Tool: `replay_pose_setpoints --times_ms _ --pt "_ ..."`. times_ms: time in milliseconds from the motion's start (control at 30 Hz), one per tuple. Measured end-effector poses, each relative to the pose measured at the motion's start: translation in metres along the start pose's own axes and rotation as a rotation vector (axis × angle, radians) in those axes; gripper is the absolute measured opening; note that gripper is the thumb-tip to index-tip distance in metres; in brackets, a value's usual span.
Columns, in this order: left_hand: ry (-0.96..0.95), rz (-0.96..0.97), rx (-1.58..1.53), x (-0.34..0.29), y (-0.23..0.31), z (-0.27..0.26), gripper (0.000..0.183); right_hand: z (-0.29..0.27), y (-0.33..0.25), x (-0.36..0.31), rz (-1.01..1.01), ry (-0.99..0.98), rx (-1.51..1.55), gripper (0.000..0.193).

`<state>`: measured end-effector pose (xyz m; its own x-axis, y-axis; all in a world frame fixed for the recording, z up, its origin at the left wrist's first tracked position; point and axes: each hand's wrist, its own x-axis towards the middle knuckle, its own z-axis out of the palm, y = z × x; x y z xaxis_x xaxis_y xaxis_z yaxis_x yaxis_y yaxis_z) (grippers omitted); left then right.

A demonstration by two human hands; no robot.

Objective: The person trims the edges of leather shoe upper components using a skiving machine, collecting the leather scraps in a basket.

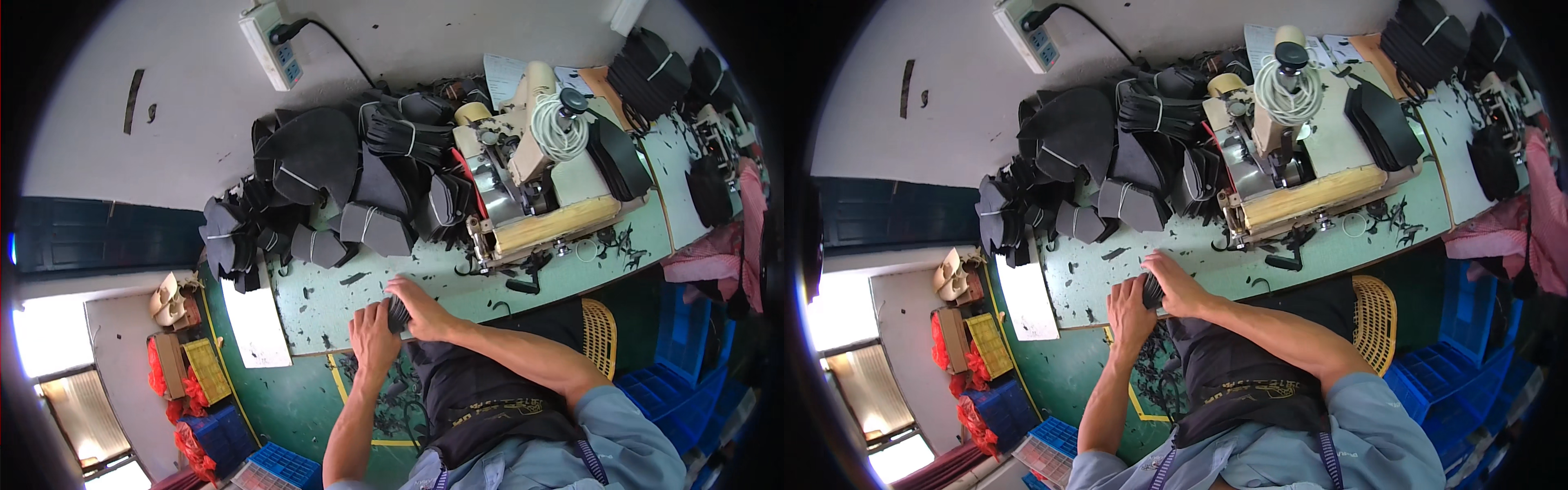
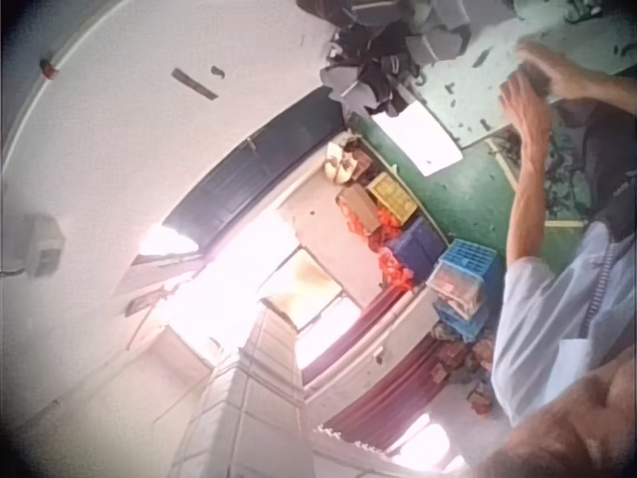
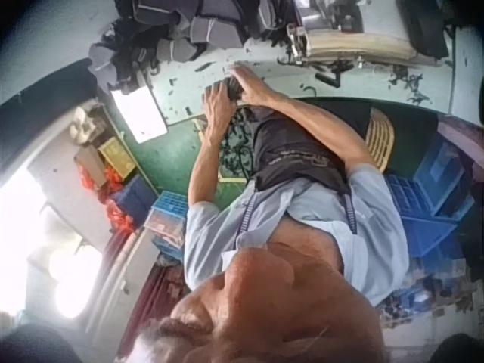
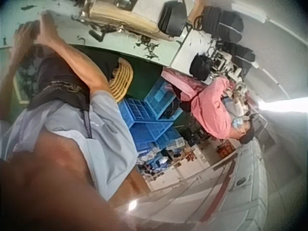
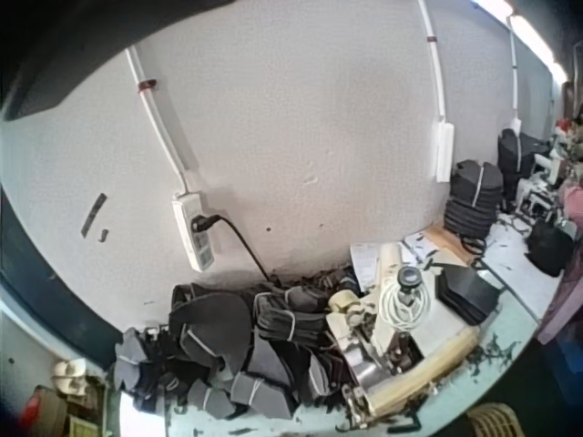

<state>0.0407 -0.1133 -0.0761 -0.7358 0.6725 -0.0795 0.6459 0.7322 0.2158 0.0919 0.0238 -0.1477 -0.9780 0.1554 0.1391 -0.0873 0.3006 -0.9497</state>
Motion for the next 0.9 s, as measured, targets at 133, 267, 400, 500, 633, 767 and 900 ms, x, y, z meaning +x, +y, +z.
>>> replay_pose_setpoints --times_ms 133,267,400,500,633,767,900 --pt "-0.227 -0.559 -0.546 0.013 0.007 -0.018 0.035 -0.011 -0.017 -0.005 0.107 -0.028 0.225 0.071" --pt "0.032 -0.879 -1.794 0.018 0.042 -0.037 0.019 -0.047 -0.077 -0.021 0.395 -0.075 0.787 0.070" --pt "-0.099 -0.509 -1.943 0.030 0.065 -0.058 0.049 -0.089 -0.106 -0.039 0.500 0.022 0.898 0.061" --pt "-0.352 -0.296 -2.239 0.051 0.096 -0.077 0.072 -0.139 -0.133 -0.048 0.698 -0.021 1.215 0.055" --pt "-0.415 -0.109 -1.926 0.076 0.134 -0.085 0.074 -0.160 -0.127 -0.063 0.743 0.268 1.375 0.043" --pt "-0.595 -0.106 -1.558 0.117 0.139 -0.091 0.062 -0.171 -0.114 -0.075 0.536 0.372 1.052 0.045" --pt "-0.764 -0.095 -1.120 0.147 0.144 -0.093 0.041 -0.181 -0.112 -0.081 0.517 0.392 0.980 0.045"
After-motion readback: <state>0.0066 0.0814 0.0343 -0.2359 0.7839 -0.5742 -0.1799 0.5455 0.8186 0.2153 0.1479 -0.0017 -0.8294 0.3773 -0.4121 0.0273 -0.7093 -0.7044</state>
